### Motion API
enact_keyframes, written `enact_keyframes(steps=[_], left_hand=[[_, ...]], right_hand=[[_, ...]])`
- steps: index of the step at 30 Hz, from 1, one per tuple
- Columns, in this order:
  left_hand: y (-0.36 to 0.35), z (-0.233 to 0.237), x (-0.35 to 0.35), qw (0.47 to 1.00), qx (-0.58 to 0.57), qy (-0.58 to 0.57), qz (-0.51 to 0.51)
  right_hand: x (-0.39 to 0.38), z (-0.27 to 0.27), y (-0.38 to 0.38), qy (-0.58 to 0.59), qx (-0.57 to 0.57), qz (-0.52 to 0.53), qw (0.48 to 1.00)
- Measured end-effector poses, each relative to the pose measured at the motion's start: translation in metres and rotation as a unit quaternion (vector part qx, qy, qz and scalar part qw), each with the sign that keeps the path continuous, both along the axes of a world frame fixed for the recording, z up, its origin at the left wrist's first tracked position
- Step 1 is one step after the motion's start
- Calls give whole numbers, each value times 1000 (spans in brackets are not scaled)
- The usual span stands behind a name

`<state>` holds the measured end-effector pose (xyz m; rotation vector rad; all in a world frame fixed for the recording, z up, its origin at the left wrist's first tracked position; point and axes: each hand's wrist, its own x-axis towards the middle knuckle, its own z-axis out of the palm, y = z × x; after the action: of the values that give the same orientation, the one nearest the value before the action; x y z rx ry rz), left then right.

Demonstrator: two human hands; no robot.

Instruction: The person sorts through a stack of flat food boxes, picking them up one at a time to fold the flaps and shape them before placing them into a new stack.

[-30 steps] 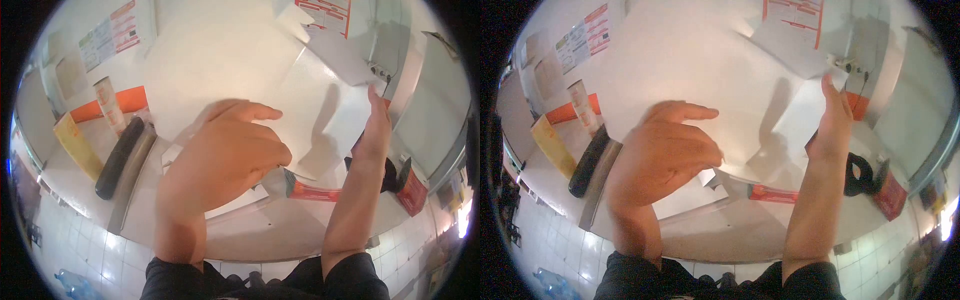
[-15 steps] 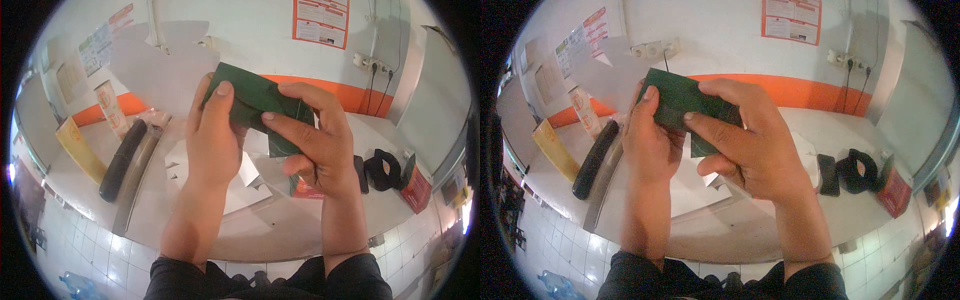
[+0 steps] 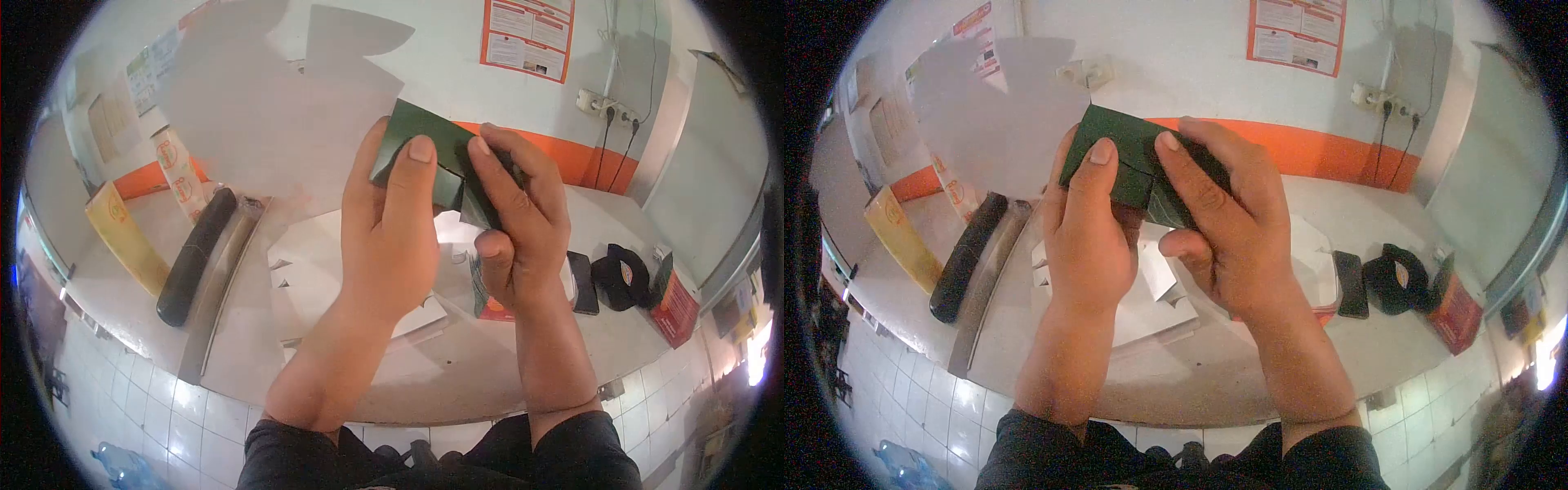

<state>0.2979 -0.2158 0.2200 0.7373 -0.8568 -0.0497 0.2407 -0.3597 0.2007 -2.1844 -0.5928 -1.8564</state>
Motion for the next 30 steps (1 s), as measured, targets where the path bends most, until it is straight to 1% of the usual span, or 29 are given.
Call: enact_keyframes(steps=[1,4,5,7,8,9,10,12,13,14,15,16,17,19,20,23,26,28,29,30], left_hand=[[-1,1,-3,1000,-10,9,-11],[-6,0,-12,999,26,12,33],[-4,-6,-10,997,77,-1,8],[-2,-6,-8,995,96,-39,0],[-3,-7,-6,993,105,-56,-6],[-12,-14,4,990,85,-113,6],[-19,-20,7,984,94,-151,0],[-31,-28,9,968,111,-225,-17],[-27,-26,16,922,214,-323,16],[-32,-30,16,879,277,-386,38],[-38,-39,17,829,337,-444,60],[-46,-50,19,770,392,-496,83],[-61,-71,27,746,377,-545,64],[-75,-106,27,675,434,-588,101],[-78,-114,24,634,460,-609,119],[-86,-110,12,508,596,-618,69],[-93,-124,14,491,601,-623,103],[-96,-131,15,510,591,-612,125],[-96,-131,15,520,586,-606,136],[-97,-129,16,516,588,-610,127]], right_hand=[[1,0,-2,-3,-14,-24,1000],[4,-2,-7,-14,-35,-91,995],[4,-2,-6,-15,-40,-110,993],[-2,1,-2,-3,-51,-143,988],[-7,3,-4,22,-65,-178,982],[-14,4,-9,47,-78,-216,972],[-22,4,-16,72,-90,-254,960],[-39,-11,-42,39,51,-221,973],[-50,-21,-57,51,152,-203,966],[-61,-31,-72,56,253,-181,949],[-69,-44,-88,77,322,-196,923],[-81,-62,-111,134,306,-292,896],[-91,-82,-129,189,286,-384,857],[-101,-121,-148,305,246,-377,839],[-108,-131,-152,359,227,-370,826],[-109,-101,-110,518,188,-461,696],[-114,-113,-117,453,50,-473,754],[-119,-101,-131,538,-21,-345,769],[-119,-92,-135,574,-56,-276,769],[-117,-82,-130,617,-78,-289,728]])
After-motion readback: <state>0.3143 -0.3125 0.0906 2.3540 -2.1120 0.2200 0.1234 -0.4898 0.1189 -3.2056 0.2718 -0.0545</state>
